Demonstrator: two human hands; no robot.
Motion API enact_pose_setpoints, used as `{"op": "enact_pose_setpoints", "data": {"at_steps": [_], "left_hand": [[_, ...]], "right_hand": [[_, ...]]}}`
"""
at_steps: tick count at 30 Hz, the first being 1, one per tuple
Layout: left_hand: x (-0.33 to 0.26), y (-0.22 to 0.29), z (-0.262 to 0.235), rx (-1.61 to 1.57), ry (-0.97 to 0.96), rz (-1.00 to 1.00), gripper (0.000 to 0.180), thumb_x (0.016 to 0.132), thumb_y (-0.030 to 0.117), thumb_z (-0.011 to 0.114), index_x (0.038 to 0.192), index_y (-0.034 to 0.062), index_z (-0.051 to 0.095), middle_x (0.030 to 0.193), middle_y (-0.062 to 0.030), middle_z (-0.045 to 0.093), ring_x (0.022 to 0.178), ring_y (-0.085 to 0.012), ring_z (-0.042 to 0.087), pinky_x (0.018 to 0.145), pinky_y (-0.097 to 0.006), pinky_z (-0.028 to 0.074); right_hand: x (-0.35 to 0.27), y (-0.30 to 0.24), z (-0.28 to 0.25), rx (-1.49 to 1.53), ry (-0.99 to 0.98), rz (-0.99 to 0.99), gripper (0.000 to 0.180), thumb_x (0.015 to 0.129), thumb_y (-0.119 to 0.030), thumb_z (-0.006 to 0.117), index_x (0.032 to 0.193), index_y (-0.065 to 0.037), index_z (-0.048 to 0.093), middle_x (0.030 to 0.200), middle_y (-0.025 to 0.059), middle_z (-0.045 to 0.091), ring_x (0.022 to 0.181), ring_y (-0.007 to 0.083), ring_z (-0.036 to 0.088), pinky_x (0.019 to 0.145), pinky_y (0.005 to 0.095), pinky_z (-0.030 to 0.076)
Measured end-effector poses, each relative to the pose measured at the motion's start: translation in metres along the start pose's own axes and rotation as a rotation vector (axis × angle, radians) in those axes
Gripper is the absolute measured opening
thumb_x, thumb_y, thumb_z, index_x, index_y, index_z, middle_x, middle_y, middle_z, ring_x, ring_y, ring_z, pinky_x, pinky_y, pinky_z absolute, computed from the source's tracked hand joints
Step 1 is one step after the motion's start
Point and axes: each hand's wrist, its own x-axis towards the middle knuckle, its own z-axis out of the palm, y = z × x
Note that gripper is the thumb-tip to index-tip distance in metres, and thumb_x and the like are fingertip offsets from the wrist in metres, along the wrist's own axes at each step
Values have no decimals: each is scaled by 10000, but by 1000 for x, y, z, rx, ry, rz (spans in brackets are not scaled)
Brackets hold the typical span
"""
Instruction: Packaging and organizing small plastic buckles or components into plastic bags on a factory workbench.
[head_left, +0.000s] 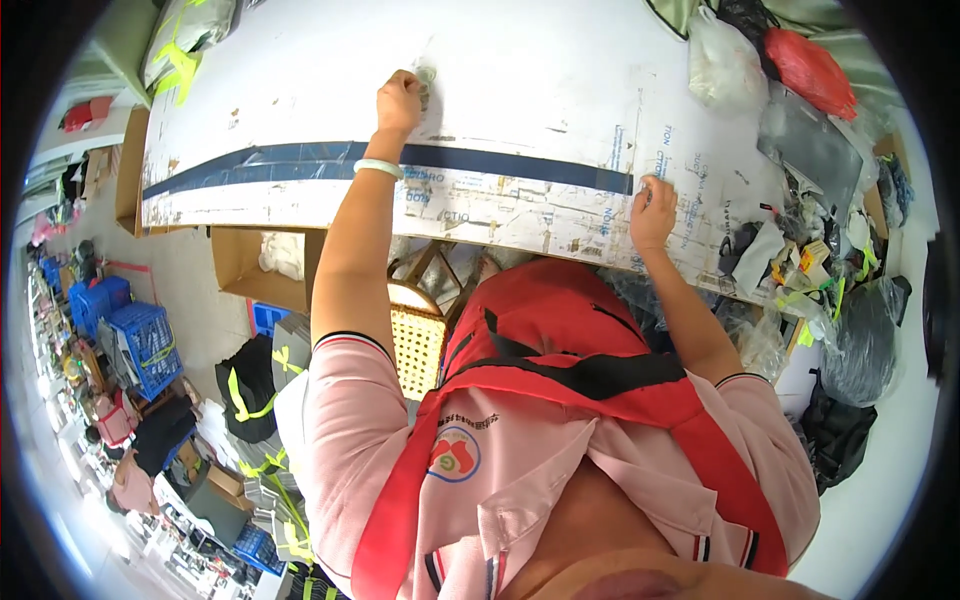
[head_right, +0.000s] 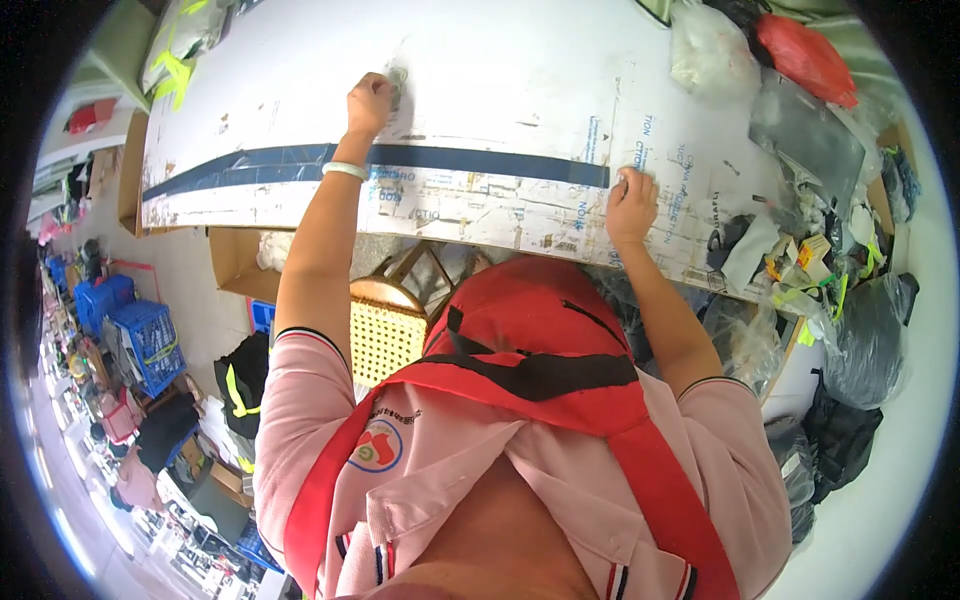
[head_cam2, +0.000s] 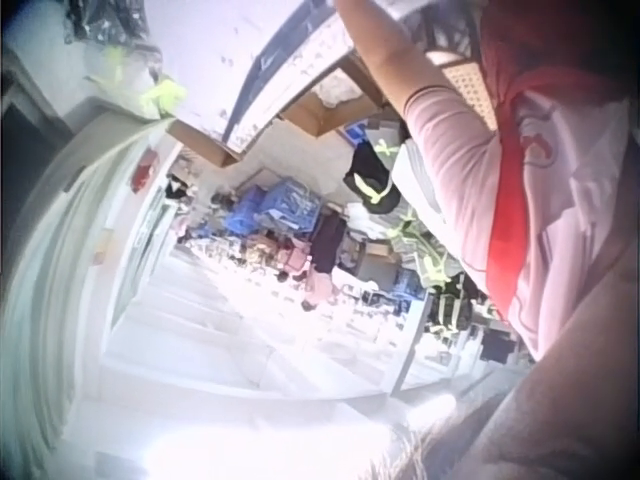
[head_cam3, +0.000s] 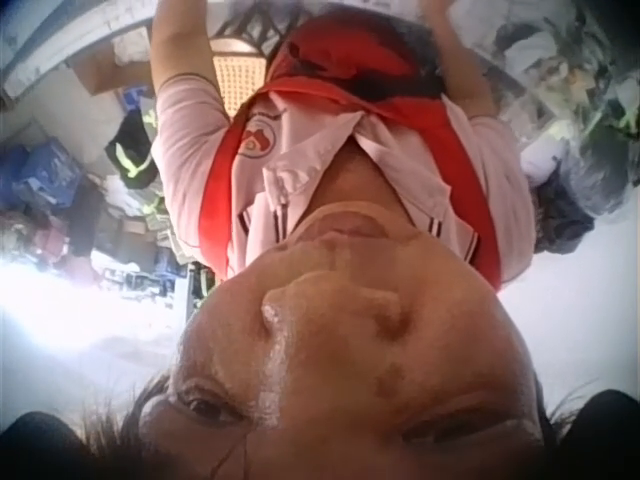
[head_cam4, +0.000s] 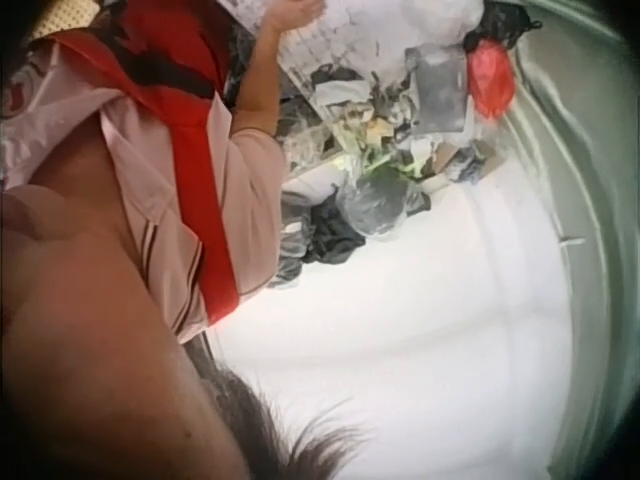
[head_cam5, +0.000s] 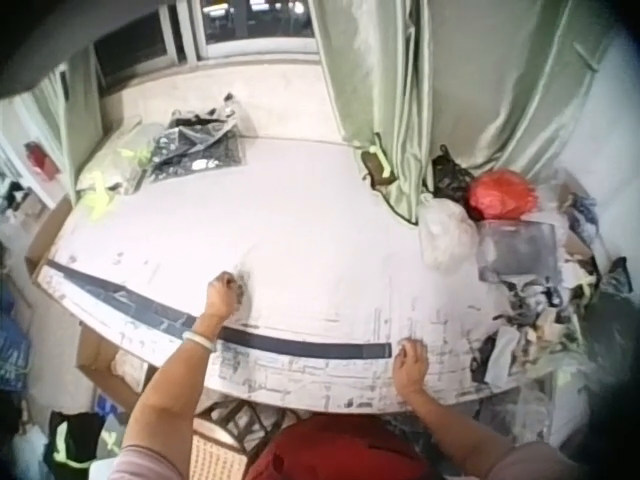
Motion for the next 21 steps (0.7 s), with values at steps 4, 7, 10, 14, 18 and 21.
{"op": "enact_pose_setpoints", "data": {"at_steps": [4,7,10,14,18,21], "left_hand": [[34,7,19,65,27,115,118,814,114,562,845,40,649,886,-192,662,829,-349,638,764,-424,504],[48,-40,13,289,-106,228,186,829,158,500,809,37,640,798,-186,645,703,-361,606,649,-468,480],[40,-52,12,381,-45,254,174,838,204,589,871,68,694,894,-135,636,843,-299,594,762,-396,491],[38,-7,38,344,-45,182,147,835,152,634,884,14,654,900,-156,607,828,-308,593,758,-410,484],[37,-10,33,363,-80,163,169,843,149,615,915,-2,638,855,-173,631,777,-303,613,732,-416,495],[48,-48,3,304,-158,-41,174,849,144,617,922,-12,640,797,-137,654,699,-238,629,642,-362,515]], "right_hand": [[0,1,-2,74,-8,20,230,792,-62,554,1015,-110,579,962,97,560,887,321,536,772,429,455],[-3,4,9,235,-1,4,265,768,-27,533,1030,-59,567,960,154,567,919,344,519,817,464,419],[3,-1,4,221,-1,16,256,729,-59,577,982,-90,560,984,115,558,936,326,524,800,444,432],[2,7,-18,130,10,109,252,718,-66,590,966,-105,582,986,81,546,906,273,520,778,374,460],[4,6,-17,170,48,83,224,724,-66,582,945,-98,585,983,86,551,893,265,521,775,351,459],[9,4,-10,290,9,5,244,730,-44,572,972,-67,573,987,122,565,911,302,532,806,405,452]]}}
